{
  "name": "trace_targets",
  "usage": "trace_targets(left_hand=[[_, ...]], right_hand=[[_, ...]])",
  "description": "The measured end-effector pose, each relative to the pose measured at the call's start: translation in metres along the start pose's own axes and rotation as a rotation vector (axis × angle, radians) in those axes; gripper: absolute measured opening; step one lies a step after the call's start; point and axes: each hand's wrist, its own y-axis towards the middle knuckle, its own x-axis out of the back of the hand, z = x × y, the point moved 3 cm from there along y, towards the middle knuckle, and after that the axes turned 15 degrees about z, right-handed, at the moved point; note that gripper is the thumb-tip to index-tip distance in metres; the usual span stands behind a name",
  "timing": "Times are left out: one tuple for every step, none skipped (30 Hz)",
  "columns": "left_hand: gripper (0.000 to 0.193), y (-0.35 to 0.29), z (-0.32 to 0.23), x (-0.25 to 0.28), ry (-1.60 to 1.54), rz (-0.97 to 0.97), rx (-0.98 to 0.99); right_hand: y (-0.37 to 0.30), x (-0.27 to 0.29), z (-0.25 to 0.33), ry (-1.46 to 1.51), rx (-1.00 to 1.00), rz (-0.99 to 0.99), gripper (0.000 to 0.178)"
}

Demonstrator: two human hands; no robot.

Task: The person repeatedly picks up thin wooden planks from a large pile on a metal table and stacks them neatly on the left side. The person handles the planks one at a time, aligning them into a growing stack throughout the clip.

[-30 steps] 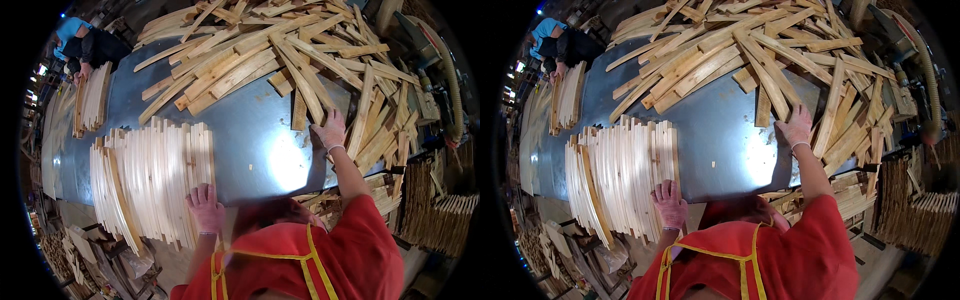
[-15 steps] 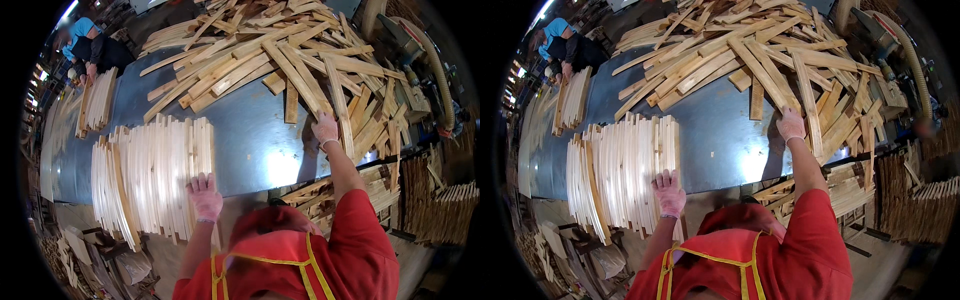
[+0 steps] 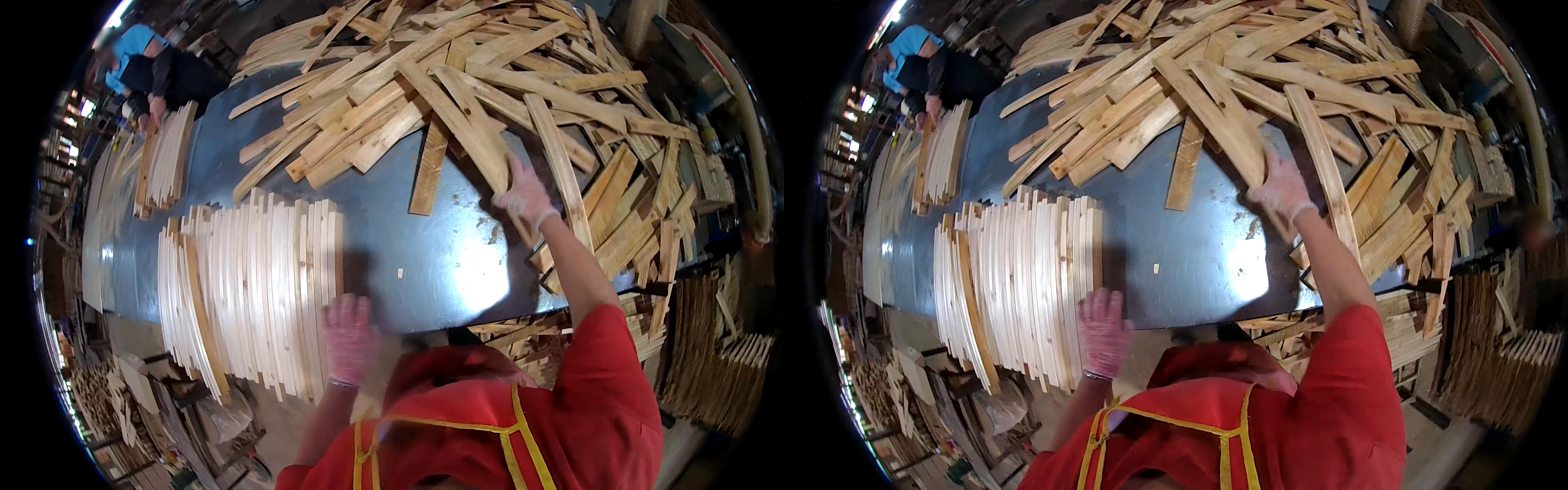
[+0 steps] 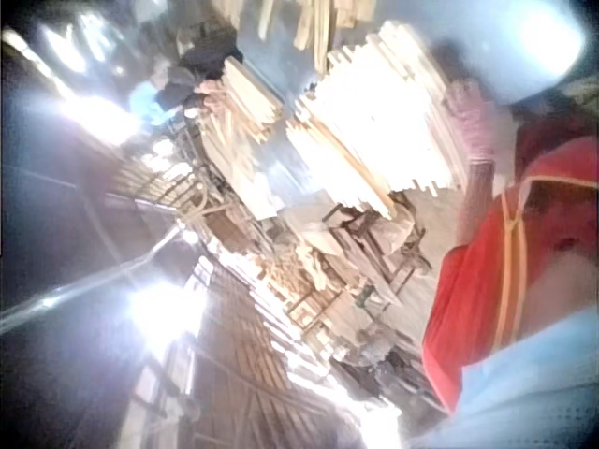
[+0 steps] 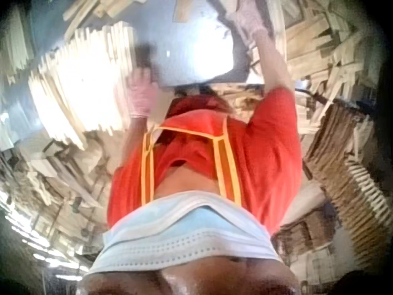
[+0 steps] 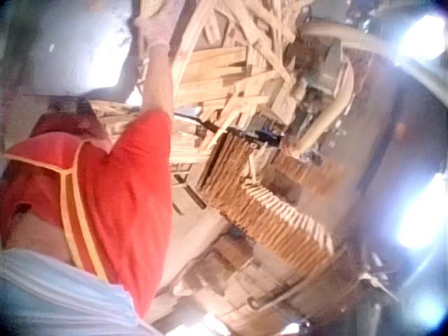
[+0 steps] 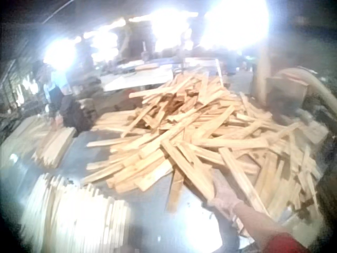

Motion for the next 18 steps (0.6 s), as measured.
trace_targets(left_hand=[[0.067, 0.014, -0.025, 0.009, -0.131, 0.045, -0.033], [0.062, 0.023, -0.045, 0.013, -0.263, 0.092, -0.048], [0.057, 0.021, -0.048, -0.006, -0.74, 0.223, 0.003], [0.053, 0.019, -0.052, -0.034, -1.221, 0.333, 0.049], [0.049, 0.022, -0.062, -0.047, -1.701, 0.434, 0.073], [0.038, 0.047, -0.078, -0.001, -1.369, 0.346, -0.191], [0.036, 0.04, -0.073, 0.005, -1.902, 0.544, 0.052], [0.034, 0.03, -0.071, 0.009, -2.419, 0.742, 0.319], [0.035, 0.027, -0.065, 0.005, -2.362, 0.684, 0.302], [0.036, 0.025, -0.055, -0.008, -2.301, 0.619, 0.286], [0.038, 0.021, -0.046, -0.017, -2.24, 0.565, 0.274], [0.04, 0.014, -0.035, -0.026, -2.107, 0.506, 0.29], [0.042, 0.01, -0.025, -0.031, -1.974, 0.449, 0.3], [0.044, 0.003, -0.017, -0.035, -1.84, 0.393, 0.311], [0.042, -0.01, -0.011, -0.036, -1.576, 0.295, 0.291], [0.042, -0.023, -0.006, -0.033, -1.494, 0.27, 0.296], [0.043, -0.036, 0.0, -0.021, -1.407, 0.244, 0.299], [0.043, -0.049, 0.004, -0.013, -1.321, 0.217, 0.305]], right_hand=[[-0.007, -0.022, -0.007, 0.468, 0.168, 0.151, 0.107], [-0.017, -0.051, -0.008, 0.933, 0.334, 0.32, 0.101], [-0.043, -0.077, 0.016, 1.299, 0.355, 0.587, 0.093], [-0.073, -0.096, 0.042, 1.662, 0.346, 0.858, 0.084], [-0.078, -0.127, 0.029, 1.841, 0.316, 0.982, 0.075], [-0.08, -0.16, 0.01, 2.033, 0.272, 1.083, 0.067], [-0.101, -0.161, 0.047, 1.965, 0.153, 0.948, 0.058], [-0.106, -0.16, 0.073, 1.791, 0.208, 0.92, 0.059], [-0.107, -0.161, 0.081, 1.772, 0.283, 0.879, 0.06], [-0.107, -0.164, 0.087, 1.749, 0.363, 0.845, 0.061], [-0.11, -0.172, 0.084, 1.665, 0.304, 0.791, 0.064], [-0.112, -0.18, 0.078, 1.579, 0.248, 0.74, 0.067], [-0.114, -0.186, 0.076, 1.489, 0.197, 0.686, 0.071], [-0.117, -0.193, 0.078, 1.472, 0.209, 0.659, 0.07], [-0.121, -0.201, 0.08, 1.455, 0.221, 0.634, 0.069], [-0.127, -0.206, 0.081, 1.435, 0.23, 0.602, 0.068], [-0.133, -0.211, 0.087, 1.457, 0.217, 0.561, 0.067], [-0.141, -0.218, 0.094, 1.477, 0.204, 0.521, 0.066]])
